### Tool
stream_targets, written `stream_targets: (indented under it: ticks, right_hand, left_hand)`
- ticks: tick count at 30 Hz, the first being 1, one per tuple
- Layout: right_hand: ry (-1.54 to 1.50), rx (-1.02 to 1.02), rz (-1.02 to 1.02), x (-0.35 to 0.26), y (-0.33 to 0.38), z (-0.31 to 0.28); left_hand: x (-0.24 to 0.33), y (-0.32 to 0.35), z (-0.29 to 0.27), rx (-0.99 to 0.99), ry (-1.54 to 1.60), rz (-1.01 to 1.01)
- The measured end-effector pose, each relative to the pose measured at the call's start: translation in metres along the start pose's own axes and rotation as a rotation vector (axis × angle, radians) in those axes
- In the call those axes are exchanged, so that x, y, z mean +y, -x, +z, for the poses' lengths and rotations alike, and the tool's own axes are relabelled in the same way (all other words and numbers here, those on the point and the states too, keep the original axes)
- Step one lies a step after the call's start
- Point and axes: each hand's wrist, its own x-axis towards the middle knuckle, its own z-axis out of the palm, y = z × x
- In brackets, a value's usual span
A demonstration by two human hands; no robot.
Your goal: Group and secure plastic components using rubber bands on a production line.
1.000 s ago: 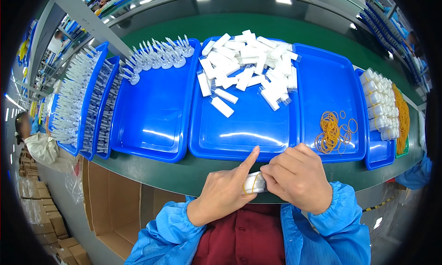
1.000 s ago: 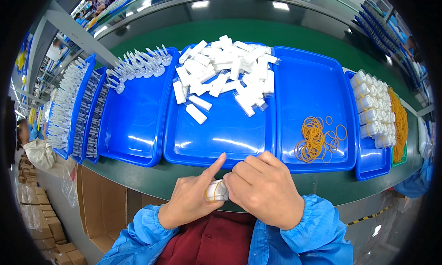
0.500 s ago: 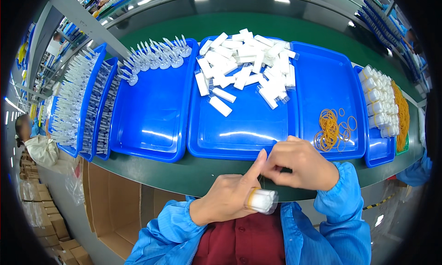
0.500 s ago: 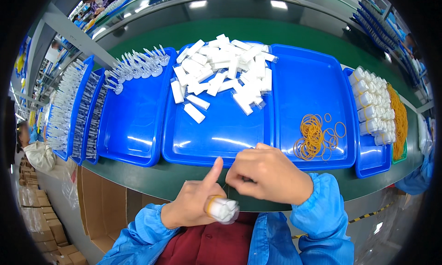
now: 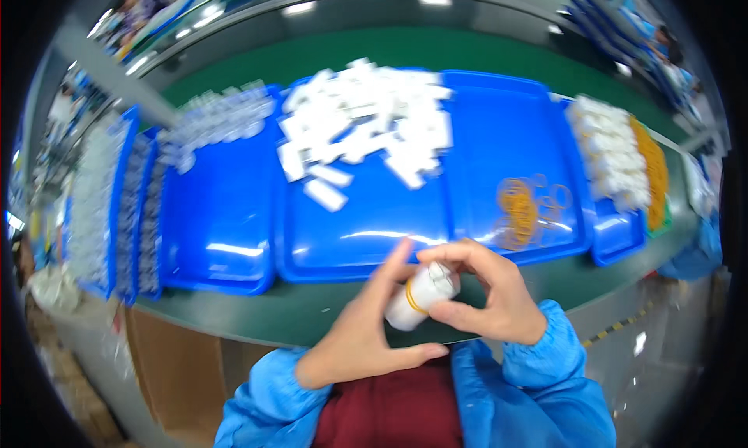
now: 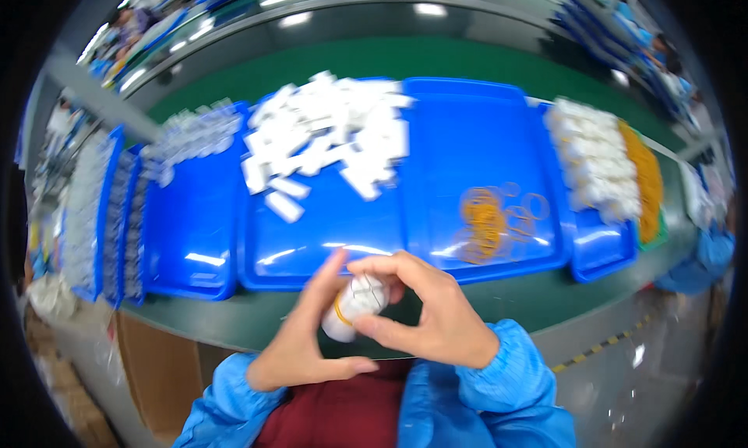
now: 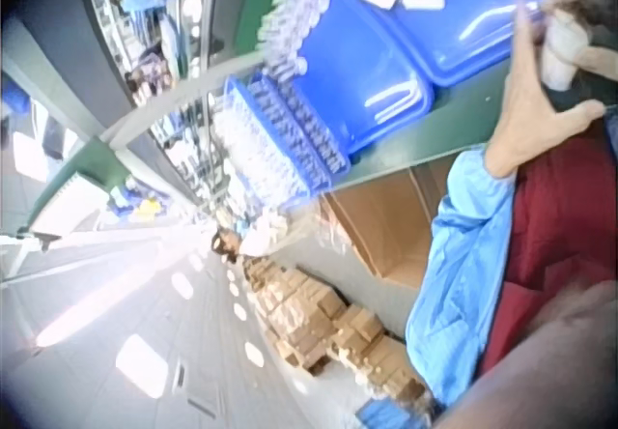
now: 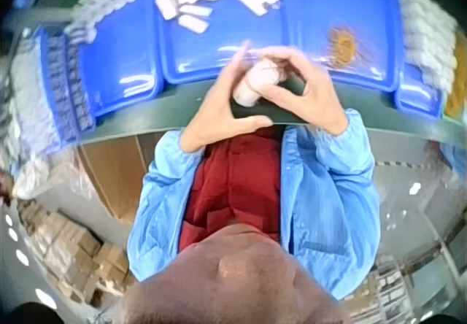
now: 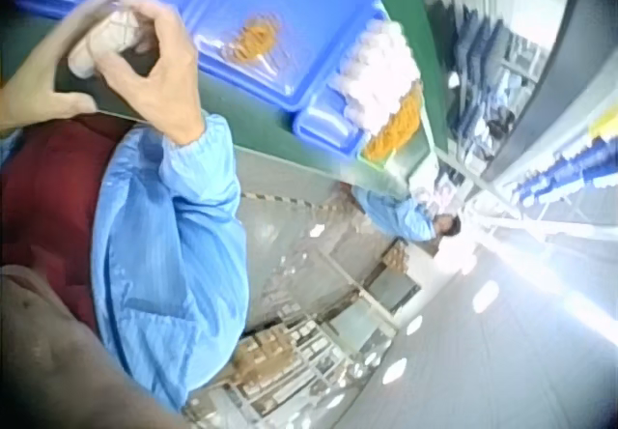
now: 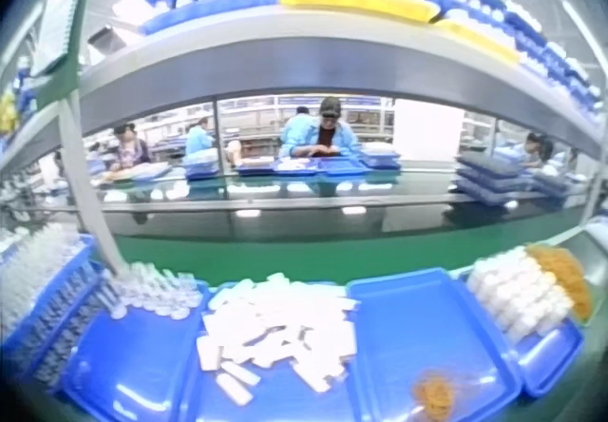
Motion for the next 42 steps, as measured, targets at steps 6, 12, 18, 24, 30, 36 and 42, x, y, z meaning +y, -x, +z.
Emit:
stream_targets:
  ticks: [6, 12, 18, 24, 30, 36, 42]
  right_hand:
    - [0.182, 0.903, -0.011, 0.007, 0.051, -0.100]
    - [0.788, 1.349, 0.178, 0.066, 0.135, -0.225]
    - [1.140, 1.226, 0.161, 0.100, 0.104, -0.227]
    - [1.431, 1.165, 0.183, 0.107, 0.093, -0.228]
    - [1.606, 1.101, 0.186, 0.096, 0.108, -0.233]
    - [1.071, 0.723, -0.245, 0.033, -0.015, -0.102]
    - [1.225, 0.182, -0.433, 0.033, -0.117, 0.002]
  left_hand:
    - [-0.013, 0.015, -0.009, 0.264, 0.033, -0.012]
    - [-0.007, 0.009, -0.003, 0.284, 0.039, -0.066]
    - [-0.006, 0.001, -0.001, 0.244, -0.028, -0.017]
    - [-0.005, 0.006, -0.006, 0.291, -0.048, -0.019]
    - [-0.002, 0.015, -0.022, 0.289, -0.047, 0.015]
    - [-0.008, 0.028, -0.036, 0.321, -0.026, -0.003]
    - [-0.002, 0.036, -0.052, 0.357, -0.113, 0.116]
